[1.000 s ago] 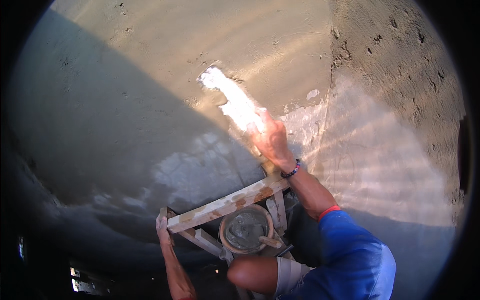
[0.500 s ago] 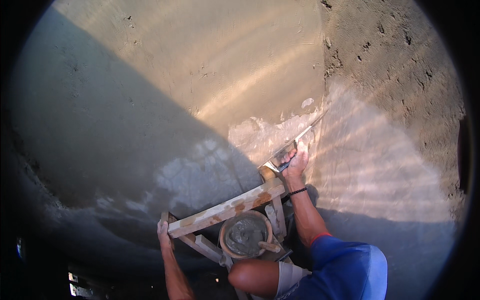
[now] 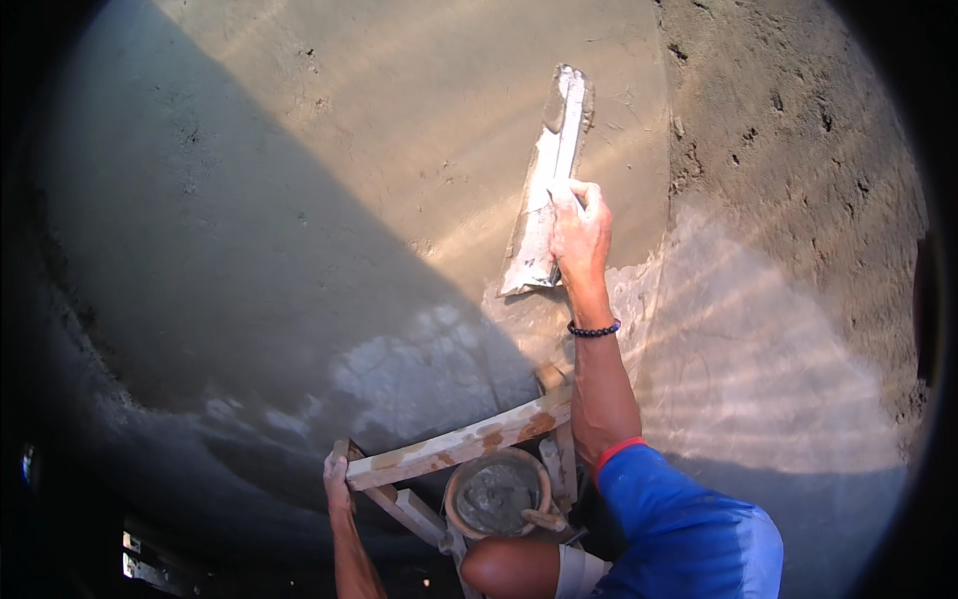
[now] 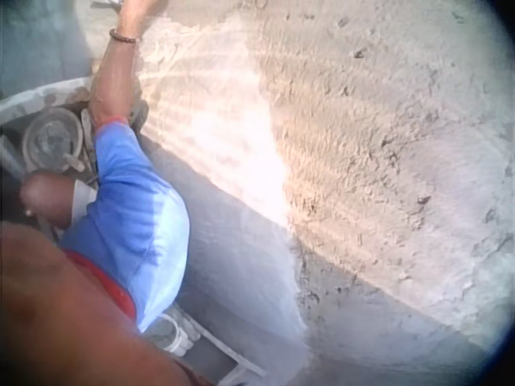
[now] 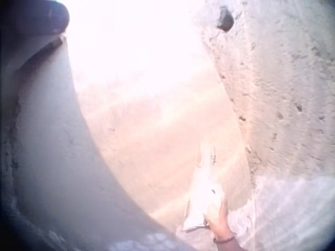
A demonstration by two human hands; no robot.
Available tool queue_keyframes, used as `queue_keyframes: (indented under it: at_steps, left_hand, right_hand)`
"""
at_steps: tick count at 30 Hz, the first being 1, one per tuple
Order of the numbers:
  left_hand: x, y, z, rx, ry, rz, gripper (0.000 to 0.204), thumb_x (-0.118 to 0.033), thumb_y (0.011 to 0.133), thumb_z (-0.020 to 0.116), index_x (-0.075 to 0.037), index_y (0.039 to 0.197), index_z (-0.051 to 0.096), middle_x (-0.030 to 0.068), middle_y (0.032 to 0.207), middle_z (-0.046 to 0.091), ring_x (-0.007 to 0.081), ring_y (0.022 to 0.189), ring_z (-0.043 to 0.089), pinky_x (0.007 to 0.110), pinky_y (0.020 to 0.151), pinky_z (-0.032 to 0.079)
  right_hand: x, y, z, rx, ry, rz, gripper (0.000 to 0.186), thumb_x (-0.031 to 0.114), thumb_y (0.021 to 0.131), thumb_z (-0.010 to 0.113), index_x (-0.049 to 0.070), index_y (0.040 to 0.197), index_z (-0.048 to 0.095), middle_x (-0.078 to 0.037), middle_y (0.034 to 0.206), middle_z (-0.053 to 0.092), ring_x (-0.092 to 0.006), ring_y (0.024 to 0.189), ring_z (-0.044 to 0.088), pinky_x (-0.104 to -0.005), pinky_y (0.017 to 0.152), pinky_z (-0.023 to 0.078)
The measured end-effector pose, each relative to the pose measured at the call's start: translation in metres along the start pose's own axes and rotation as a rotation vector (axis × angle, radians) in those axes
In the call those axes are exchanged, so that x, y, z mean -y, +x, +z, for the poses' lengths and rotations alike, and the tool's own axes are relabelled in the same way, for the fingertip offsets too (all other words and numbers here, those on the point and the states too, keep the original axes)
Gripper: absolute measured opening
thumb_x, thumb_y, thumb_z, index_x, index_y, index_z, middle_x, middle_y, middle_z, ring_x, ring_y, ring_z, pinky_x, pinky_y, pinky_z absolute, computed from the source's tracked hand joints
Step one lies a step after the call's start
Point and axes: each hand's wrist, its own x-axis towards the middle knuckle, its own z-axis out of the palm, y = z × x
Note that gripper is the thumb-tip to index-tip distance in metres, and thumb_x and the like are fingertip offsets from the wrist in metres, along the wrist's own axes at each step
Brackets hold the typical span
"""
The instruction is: The person applies wet plaster to a wall using a trowel and a wooden board, smoothing it across the surface and refilling from a bucket.
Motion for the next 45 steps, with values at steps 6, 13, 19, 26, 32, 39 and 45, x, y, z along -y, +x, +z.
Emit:
queue_keyframes:
  at_steps: [6,13,19,26,32,39,45]
  left_hand:
    - [-0.003,-0.008,0.018,0.003,-0.165,-0.127,0.043,-0.027,0.093,0.060,-0.002,0.126,0.054,0.0071,0.108,0.060,0.0178,0.100,0.057,0.033,0.091,0.044]
    - [-0.009,-0.006,0.006,-0.031,-0.100,-0.047,0.042,-0.026,0.092,0.060,0.000,0.125,0.054,0.0068,0.109,0.060,0.0170,0.099,0.056,0.032,0.090,0.044]
    - [-0.004,-0.006,0.007,-0.006,-0.076,-0.061,0.044,-0.025,0.092,0.060,0.000,0.126,0.054,0.0071,0.111,0.059,0.0166,0.100,0.054,0.031,0.091,0.042]
    - [-0.017,-0.012,0.007,-0.031,-0.034,-0.082,0.045,-0.026,0.091,0.061,0.001,0.127,0.053,0.0076,0.112,0.059,0.0177,0.102,0.054,0.031,0.092,0.042]
    - [-0.013,-0.013,0.014,-0.028,-0.104,-0.101,0.043,-0.025,0.091,0.061,-0.001,0.127,0.054,0.0076,0.112,0.059,0.0176,0.103,0.055,0.031,0.092,0.042]
    - [-0.012,-0.007,-0.004,-0.018,-0.166,-0.086,0.044,-0.026,0.092,0.062,-0.001,0.127,0.054,0.0071,0.113,0.059,0.0184,0.103,0.056,0.032,0.093,0.043]
    - [-0.001,-0.003,0.008,-0.032,-0.163,-0.083,0.046,-0.026,0.091,0.062,0.000,0.127,0.053,0.0073,0.111,0.059,0.0183,0.102,0.055,0.033,0.093,0.043]
  right_hand:
    - [0.008,-0.075,0.068,0.579,-0.317,-0.256,0.031,0.025,0.087,0.061,0.002,0.107,0.057,-0.028,0.081,0.065,-0.0475,0.084,0.062,-0.0482,0.074,0.051]
    - [-0.031,-0.022,-0.082,0.084,-0.215,-0.295,0.031,0.018,0.086,0.069,-0.003,0.108,0.064,-0.011,0.101,0.069,-0.0152,0.094,0.064,-0.0283,0.084,0.050]
    - [-0.060,0.090,-0.155,-0.019,-0.306,-0.143,0.029,0.023,0.091,0.064,-0.002,0.106,0.065,-0.002,0.087,0.063,-0.0074,0.075,0.055,-0.0242,0.067,0.044]
    - [-0.040,-0.007,-0.046,0.188,-0.351,-0.299,0.033,0.025,0.087,0.067,-0.002,0.107,0.062,-0.016,0.093,0.068,-0.0197,0.087,0.065,-0.0325,0.078,0.049]
    - [-0.030,-0.136,0.057,0.557,-0.520,-0.167,0.033,0.027,0.089,0.061,0.001,0.110,0.058,-0.026,0.087,0.067,-0.0441,0.080,0.065,-0.0481,0.071,0.052]
    - [-0.001,-0.086,0.009,0.515,-0.076,-0.192,0.032,0.021,0.090,0.066,-0.002,0.111,0.063,-0.012,0.094,0.069,-0.0167,0.089,0.065,-0.0311,0.082,0.051]
    - [0.055,0.132,-0.090,0.014,-0.196,-0.420,0.024,0.024,0.093,0.062,0.002,0.102,0.063,0.004,0.059,0.050,-0.0029,0.042,0.040,-0.0205,0.037,0.031]
